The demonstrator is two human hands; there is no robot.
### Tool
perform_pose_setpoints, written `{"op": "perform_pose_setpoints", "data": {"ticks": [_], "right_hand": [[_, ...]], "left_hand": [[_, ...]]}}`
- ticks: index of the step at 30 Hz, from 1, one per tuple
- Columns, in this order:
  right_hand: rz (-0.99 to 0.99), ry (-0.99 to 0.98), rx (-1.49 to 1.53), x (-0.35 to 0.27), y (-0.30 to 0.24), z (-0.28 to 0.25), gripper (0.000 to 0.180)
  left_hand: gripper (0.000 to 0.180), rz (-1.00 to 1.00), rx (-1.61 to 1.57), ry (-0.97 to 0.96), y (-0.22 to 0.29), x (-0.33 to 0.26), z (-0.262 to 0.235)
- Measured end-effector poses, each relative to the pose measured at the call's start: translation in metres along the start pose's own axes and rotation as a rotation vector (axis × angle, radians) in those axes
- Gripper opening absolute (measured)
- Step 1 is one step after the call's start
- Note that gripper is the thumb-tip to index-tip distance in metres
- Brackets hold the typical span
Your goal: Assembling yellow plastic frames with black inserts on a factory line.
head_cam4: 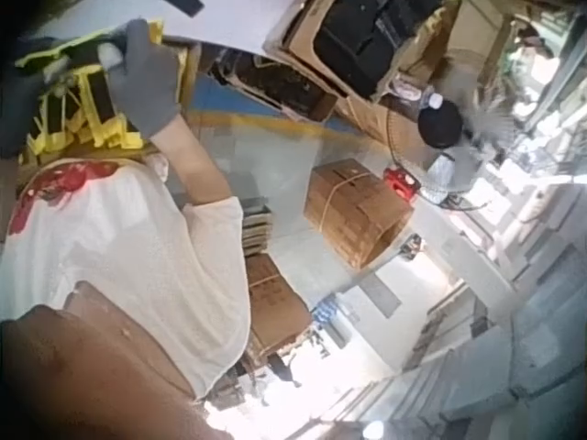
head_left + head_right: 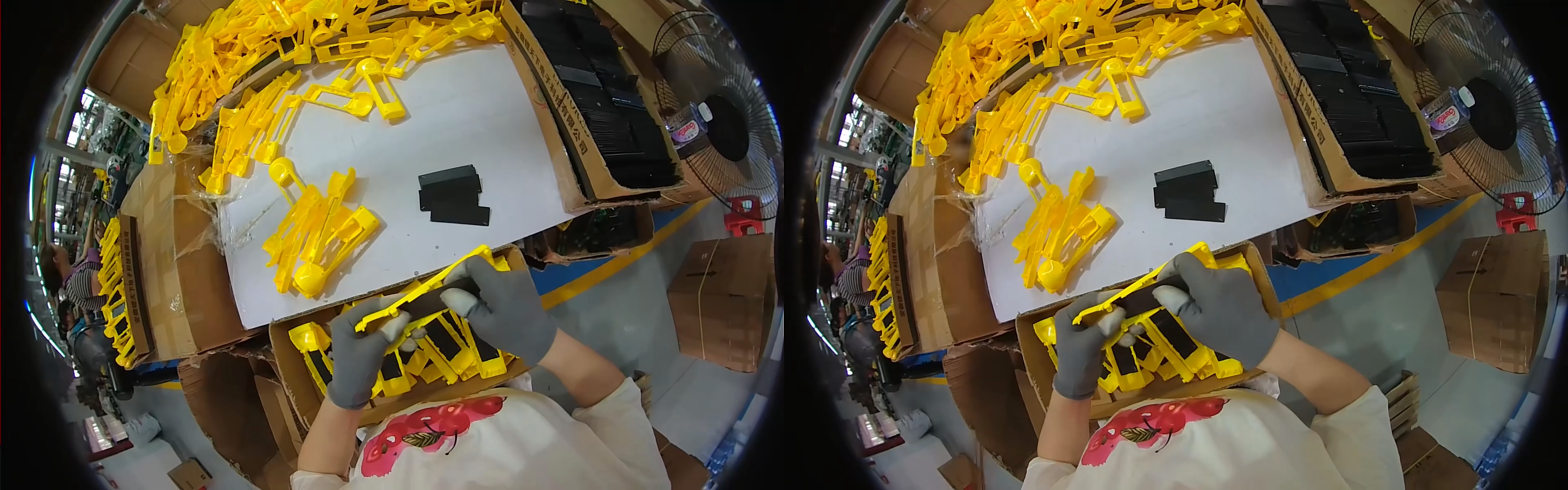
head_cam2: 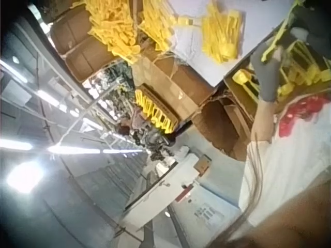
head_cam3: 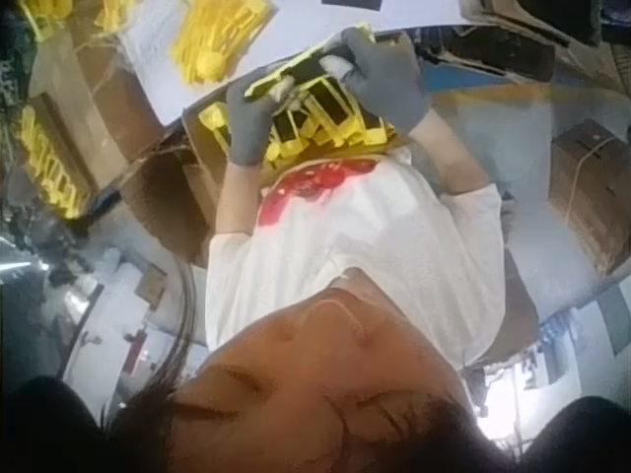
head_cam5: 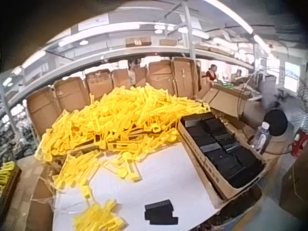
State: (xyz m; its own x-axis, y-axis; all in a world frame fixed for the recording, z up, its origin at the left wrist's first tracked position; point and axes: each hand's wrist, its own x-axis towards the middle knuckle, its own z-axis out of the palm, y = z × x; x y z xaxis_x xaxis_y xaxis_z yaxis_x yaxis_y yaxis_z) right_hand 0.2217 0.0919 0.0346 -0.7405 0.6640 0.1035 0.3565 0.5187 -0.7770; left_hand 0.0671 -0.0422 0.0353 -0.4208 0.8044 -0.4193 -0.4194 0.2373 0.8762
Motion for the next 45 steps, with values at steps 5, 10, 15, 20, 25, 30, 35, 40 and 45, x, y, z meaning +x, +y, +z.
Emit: {"op": "perform_pose_setpoints", "data": {"ticks": [5, 10, 15, 20, 25, 30, 35, 40, 45], "right_hand": [[0.003, 0.184, -0.348, -0.003, -0.002, -0.02, 0.053], [0.042, -0.096, -0.042, -0.018, 0.016, -0.038, 0.047], [0.187, -0.113, -0.101, -0.075, 0.031, -0.019, 0.021], [0.307, -0.061, -0.203, -0.119, 0.035, -0.008, 0.033], [0.416, -0.582, -0.433, -0.113, 0.026, -0.04, 0.059], [0.239, -0.534, -0.394, -0.082, 0.019, -0.078, 0.055], [0.064, -0.03, -0.258, 0.011, 0.028, -0.041, 0.029], [-0.031, 0.0, -0.484, 0.076, 0.077, 0.004, 0.03], [0.029, -0.077, -0.645, 0.096, 0.089, 0.02, 0.03]], "left_hand": [[0.024, 0.085, 0.174, -0.008, 0.005, 0.007, 0.002], [0.021, -0.02, 0.244, -0.159, 0.014, 0.007, 0.001], [0.02, -0.121, 0.303, -0.332, -0.001, 0.013, 0.012], [0.03, -0.077, 0.54, -0.331, -0.02, 0.026, 0.029], [0.052, 0.28, 0.802, -0.311, -0.031, 0.042, 0.049], [0.06, 0.388, 0.976, -0.388, -0.046, 0.055, 0.047], [0.065, 0.471, 1.434, -0.271, -0.038, 0.048, 0.07], [0.04, 0.678, 1.352, 0.012, -0.01, 0.059, 0.042], [0.031, 0.723, 1.192, 0.556, 0.05, 0.118, -0.086]]}}
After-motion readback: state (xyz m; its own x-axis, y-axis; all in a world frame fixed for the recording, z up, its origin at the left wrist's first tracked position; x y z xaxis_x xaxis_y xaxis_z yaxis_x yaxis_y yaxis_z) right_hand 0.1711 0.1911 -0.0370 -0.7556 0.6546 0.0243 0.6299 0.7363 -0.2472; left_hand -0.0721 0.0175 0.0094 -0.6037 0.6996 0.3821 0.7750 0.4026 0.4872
